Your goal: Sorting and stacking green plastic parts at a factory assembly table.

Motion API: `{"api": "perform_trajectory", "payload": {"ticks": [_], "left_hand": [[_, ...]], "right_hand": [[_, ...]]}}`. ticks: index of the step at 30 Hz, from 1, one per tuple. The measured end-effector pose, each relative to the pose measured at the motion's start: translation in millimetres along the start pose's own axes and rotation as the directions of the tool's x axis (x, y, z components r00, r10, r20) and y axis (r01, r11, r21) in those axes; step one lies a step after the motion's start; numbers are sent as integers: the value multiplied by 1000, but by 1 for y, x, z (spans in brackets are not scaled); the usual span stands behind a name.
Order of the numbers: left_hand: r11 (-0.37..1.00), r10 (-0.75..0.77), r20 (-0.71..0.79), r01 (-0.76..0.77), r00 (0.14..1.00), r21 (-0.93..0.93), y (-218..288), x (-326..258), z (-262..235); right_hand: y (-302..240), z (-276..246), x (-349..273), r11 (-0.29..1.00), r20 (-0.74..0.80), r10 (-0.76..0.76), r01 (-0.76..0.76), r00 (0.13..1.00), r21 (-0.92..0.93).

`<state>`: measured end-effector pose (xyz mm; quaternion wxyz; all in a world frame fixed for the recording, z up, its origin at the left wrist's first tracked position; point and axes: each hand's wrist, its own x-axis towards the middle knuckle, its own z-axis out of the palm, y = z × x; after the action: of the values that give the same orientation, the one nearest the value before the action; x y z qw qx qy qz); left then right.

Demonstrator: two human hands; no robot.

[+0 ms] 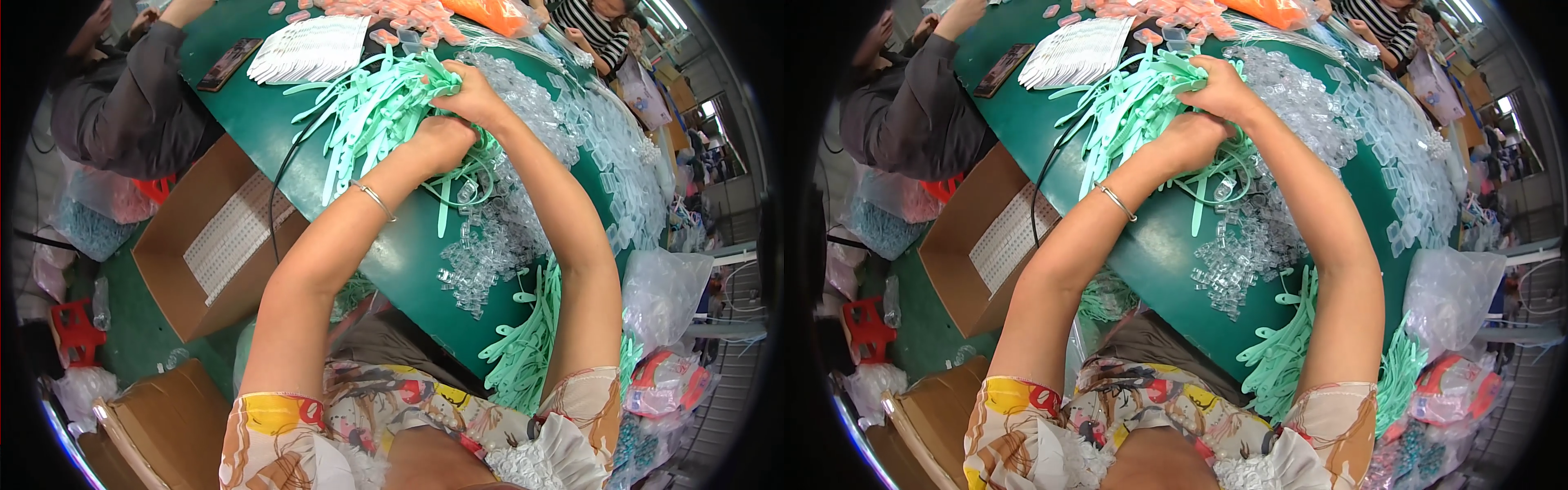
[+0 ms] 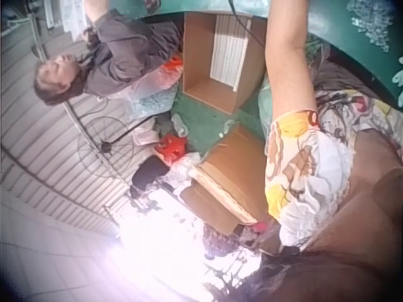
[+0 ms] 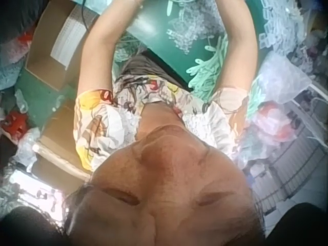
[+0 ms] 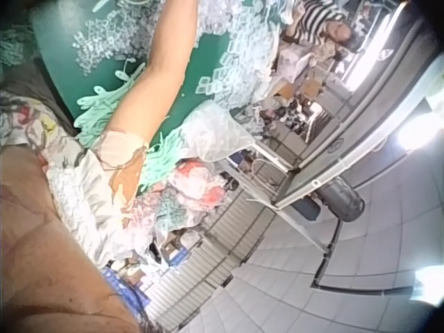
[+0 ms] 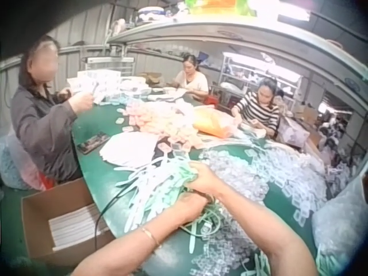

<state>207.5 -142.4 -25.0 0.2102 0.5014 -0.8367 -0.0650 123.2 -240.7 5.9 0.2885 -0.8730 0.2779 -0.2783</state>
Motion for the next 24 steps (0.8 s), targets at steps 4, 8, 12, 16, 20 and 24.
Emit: {"api": "perform_trajectory", "payload": {"ticks": [4,8,12,16,20,24], "left_hand": [[986,-79,-196,49,977,-157,-10,-7,3],[963,-131,-445,8,886,-268,-10,-27,-10],[726,-453,-421,51,785,-686,-19,-35,-17],[643,-604,-391,134,695,-754,-30,-33,-20],[435,-710,-284,83,645,-897,-37,-26,-24],[651,-600,-455,71,658,-756,-27,-23,-33]], "right_hand": [[1,-2,0,998,9,32,-33,999,49],[-10,-9,-2,985,45,134,-138,990,99],[-18,-19,-6,964,99,113,-133,989,231],[-28,-19,-6,971,139,96,-124,986,207],[-32,-14,-4,986,238,53,-88,970,140],[-22,-9,-7,997,184,-50,36,982,75]]}}
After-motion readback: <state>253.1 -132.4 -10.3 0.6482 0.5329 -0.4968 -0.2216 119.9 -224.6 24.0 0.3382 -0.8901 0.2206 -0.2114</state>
